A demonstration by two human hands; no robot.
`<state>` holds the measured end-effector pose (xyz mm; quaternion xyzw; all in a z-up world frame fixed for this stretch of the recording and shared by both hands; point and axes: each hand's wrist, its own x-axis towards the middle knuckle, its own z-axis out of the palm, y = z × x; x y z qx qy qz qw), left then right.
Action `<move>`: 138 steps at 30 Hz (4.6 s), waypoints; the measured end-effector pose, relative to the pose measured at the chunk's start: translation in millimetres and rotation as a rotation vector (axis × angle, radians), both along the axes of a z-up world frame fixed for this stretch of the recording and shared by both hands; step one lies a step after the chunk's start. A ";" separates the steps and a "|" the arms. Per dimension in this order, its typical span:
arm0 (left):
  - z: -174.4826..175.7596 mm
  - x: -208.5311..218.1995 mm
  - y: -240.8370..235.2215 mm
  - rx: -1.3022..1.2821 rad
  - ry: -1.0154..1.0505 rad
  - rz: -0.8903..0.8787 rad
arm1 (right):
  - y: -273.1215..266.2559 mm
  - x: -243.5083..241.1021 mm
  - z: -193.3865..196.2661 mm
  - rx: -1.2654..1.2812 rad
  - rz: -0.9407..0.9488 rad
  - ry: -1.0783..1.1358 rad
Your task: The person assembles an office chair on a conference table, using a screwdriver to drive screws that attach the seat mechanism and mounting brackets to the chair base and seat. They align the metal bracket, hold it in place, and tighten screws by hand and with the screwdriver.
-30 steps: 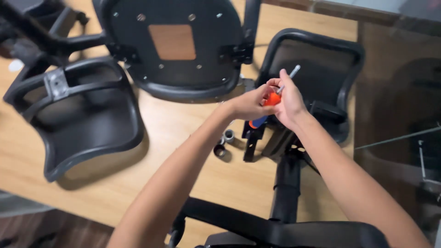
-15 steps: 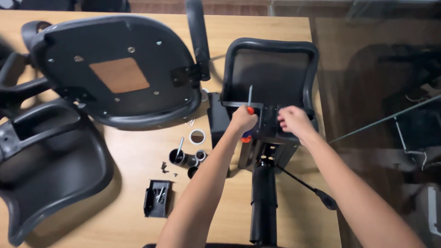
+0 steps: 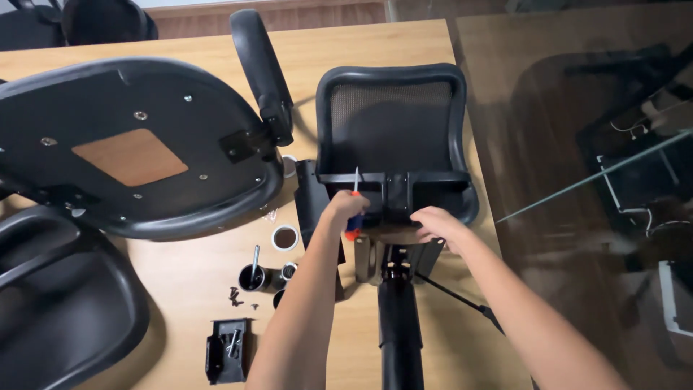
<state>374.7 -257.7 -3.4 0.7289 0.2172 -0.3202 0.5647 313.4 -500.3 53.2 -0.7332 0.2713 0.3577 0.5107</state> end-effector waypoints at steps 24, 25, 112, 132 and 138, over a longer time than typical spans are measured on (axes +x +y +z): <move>-51.3 -7.2 -24.1 0.036 -0.493 0.014 | 18.6 47.4 -17.7 0.434 -0.188 -0.051; -52.0 -5.1 -26.3 0.036 -0.491 0.014 | 22.8 50.5 -18.1 0.434 -0.189 -0.049; 170.9 -129.1 4.5 0.314 -0.613 -0.276 | 4.7 -54.6 84.2 -0.231 0.503 -0.623; 140.8 -169.6 -5.5 0.323 -0.713 -0.141 | -1.1 -100.6 9.6 -0.169 0.148 -0.708; 138.6 -167.6 -1.3 0.342 -0.761 -0.146 | -2.6 -98.0 5.1 -0.221 0.218 -0.801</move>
